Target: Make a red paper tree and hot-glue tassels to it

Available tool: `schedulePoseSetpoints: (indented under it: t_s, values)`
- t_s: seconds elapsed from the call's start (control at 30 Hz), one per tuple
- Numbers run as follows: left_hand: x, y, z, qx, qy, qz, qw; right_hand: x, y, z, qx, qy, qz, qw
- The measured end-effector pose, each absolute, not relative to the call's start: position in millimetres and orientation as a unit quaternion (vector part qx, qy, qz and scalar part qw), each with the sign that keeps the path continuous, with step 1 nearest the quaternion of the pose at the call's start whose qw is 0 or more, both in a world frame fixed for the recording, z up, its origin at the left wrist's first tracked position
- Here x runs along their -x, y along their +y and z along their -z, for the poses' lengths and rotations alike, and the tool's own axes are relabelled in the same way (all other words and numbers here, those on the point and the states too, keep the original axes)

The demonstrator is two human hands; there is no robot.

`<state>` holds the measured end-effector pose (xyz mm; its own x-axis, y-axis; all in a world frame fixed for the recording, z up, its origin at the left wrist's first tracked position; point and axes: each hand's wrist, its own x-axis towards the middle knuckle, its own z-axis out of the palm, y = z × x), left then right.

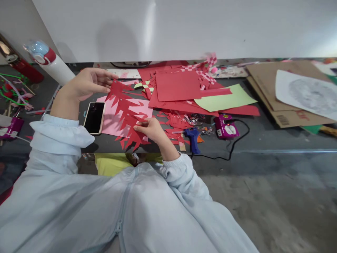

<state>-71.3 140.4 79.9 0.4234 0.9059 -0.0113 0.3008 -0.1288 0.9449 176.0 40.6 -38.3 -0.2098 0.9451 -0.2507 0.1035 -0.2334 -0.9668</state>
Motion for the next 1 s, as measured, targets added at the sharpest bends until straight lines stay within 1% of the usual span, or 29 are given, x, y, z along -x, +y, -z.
schedulePoseSetpoints:
  t_s: [0.13, 0.27, 0.37, 0.47, 0.53, 0.6, 0.67, 0.73, 0.8, 0.9, 1.0]
  values:
    - [65, 132, -87, -0.690, 0.436, -0.345, 0.463, -181, 42, 28, 0.553, -0.573, -0.481, 0.366]
    - [60, 121, -93, -0.700, 0.423, -0.397, 0.416, -191, 39, 8, 0.568, -0.668, -0.310, 0.369]
    - [65, 110, -88, -0.705, 0.422, -0.426, 0.379, -194, 32, -3, 0.561, -0.747, -0.130, 0.332]
    - [78, 96, -71, -0.689, 0.459, -0.409, 0.384, -189, 21, 0, 0.532, -0.804, -0.023, 0.266]
    - [89, 86, -54, -0.672, 0.487, -0.386, 0.402, -183, 11, 9, 0.513, -0.833, -0.004, 0.206]
    - [102, 75, -35, -0.659, 0.507, -0.355, 0.428, -181, 0, 19, 0.490, -0.858, -0.021, 0.151]
    - [114, 63, -20, -0.648, 0.523, -0.345, 0.433, -184, -11, 26, 0.466, -0.876, -0.051, 0.115]
    - [124, 51, -11, -0.654, 0.551, -0.301, 0.422, -192, -20, 29, 0.446, -0.886, -0.077, 0.098]
    - [131, 38, -10, -0.672, 0.595, -0.246, 0.365, -202, -26, 28, 0.442, -0.887, -0.091, 0.097]
    - [131, 21, -14, -0.703, 0.651, -0.185, 0.220, -208, -28, 25, 0.458, -0.878, -0.096, 0.101]
    - [113, 4, -13, -0.758, 0.622, -0.154, 0.120, -200, -24, 26, 0.473, -0.874, -0.086, 0.076]
